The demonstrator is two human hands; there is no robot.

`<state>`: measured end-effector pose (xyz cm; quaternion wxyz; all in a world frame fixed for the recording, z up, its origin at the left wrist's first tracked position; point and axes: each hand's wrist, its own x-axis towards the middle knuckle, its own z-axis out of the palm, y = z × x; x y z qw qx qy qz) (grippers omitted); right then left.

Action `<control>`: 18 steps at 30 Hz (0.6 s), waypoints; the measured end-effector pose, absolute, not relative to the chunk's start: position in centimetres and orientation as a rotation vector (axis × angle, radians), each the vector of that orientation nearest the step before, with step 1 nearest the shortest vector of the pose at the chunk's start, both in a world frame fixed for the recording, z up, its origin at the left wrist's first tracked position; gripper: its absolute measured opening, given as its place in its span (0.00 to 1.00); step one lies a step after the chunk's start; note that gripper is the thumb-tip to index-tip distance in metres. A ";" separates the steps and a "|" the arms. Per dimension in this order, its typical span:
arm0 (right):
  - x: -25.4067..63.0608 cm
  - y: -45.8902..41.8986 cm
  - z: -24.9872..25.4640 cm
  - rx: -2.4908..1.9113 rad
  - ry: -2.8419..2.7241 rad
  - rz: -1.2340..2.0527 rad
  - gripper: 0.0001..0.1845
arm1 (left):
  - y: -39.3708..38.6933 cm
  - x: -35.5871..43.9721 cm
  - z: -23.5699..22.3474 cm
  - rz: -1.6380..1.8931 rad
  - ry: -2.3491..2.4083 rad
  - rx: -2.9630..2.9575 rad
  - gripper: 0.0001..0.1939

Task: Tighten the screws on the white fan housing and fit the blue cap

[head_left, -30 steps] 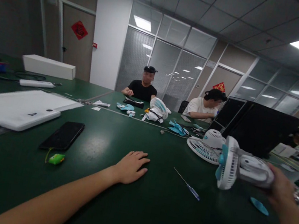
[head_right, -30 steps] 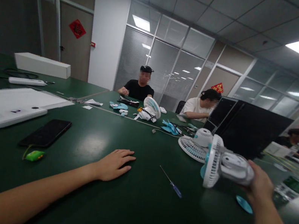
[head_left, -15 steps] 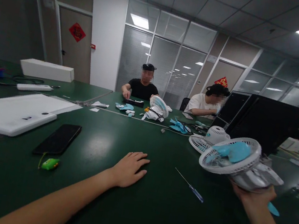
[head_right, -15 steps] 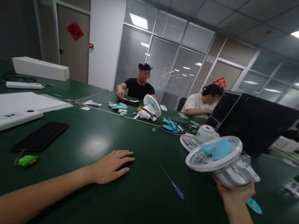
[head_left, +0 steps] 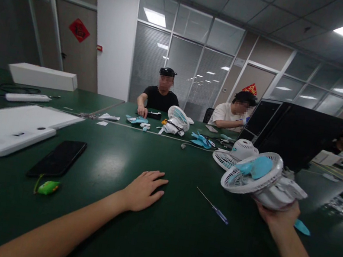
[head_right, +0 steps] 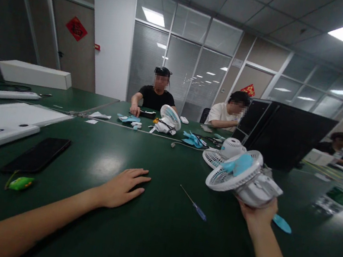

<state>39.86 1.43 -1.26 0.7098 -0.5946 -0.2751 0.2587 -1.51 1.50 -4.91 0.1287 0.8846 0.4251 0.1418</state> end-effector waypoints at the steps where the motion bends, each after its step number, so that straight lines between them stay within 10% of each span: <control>1: 39.7 1.5 -1.2 -1.288 -0.570 0.612 0.33 | 1.5 -1.5 -4.9 0.415 1.235 2.574 0.25; 18: 36.8 0.0 0.6 -1.149 -0.603 0.679 0.39 | 1.6 -1.6 -4.9 0.472 1.204 2.467 0.25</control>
